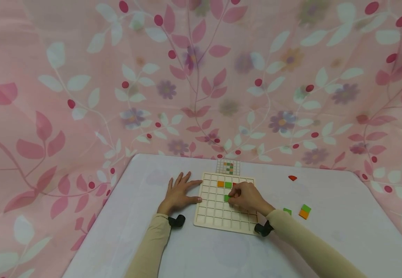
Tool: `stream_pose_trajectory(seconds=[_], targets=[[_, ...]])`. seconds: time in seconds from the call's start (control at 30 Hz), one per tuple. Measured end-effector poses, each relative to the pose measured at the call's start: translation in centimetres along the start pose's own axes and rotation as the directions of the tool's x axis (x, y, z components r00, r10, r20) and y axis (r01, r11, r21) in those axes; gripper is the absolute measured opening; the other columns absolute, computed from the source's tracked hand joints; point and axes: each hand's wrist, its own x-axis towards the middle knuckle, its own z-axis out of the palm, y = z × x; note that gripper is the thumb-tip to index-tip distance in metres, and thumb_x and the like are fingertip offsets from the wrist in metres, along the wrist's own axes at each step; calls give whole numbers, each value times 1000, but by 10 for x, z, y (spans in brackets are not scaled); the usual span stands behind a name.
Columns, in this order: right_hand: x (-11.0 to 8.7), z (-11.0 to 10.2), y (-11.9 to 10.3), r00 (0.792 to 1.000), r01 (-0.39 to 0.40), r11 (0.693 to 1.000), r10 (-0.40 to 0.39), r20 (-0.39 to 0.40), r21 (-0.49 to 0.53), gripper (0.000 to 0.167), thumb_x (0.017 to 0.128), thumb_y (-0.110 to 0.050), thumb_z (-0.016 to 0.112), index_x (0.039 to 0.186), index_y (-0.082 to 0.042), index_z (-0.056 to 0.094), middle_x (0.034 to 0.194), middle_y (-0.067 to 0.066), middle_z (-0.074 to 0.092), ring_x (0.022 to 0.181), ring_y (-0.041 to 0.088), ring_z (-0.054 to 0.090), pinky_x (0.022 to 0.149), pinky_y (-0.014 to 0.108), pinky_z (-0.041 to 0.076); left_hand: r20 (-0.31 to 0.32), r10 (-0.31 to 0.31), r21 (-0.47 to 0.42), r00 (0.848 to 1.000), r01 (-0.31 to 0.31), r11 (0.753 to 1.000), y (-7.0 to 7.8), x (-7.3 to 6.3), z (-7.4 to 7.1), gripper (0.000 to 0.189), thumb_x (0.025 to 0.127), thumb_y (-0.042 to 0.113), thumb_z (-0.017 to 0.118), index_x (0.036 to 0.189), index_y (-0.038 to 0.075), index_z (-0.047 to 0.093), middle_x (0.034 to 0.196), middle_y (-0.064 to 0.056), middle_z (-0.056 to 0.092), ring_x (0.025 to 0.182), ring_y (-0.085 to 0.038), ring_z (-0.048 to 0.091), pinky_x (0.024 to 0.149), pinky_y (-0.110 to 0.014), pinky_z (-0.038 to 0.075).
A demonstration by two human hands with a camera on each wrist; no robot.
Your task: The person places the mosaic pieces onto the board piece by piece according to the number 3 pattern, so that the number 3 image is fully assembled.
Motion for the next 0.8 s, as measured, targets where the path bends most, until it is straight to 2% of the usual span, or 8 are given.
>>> stream_pose_trajectory(seconds=[0.37,0.8], targets=[[-1,2,-6,989,-149,987,149,-5,65,14,84,-15,87,95,-10,80,67,-3,61,62,11,52,58,25,41,1,2,-15,1000,-2,1000,-1,-1,0,72,88,54,82,153,35,58,177,-12,24,166,-41,6,127,-73,-4],[-4,4,0,993,-119,990,120,-14,78,16,87,-16,86,102,-11,84,70,-4,63,66,12,53,60,23,41,-1,-3,-16,1000,3,1000,-2,0,0,72,88,55,82,153,35,58,177,-11,23,166,-40,5,127,-73,-4]])
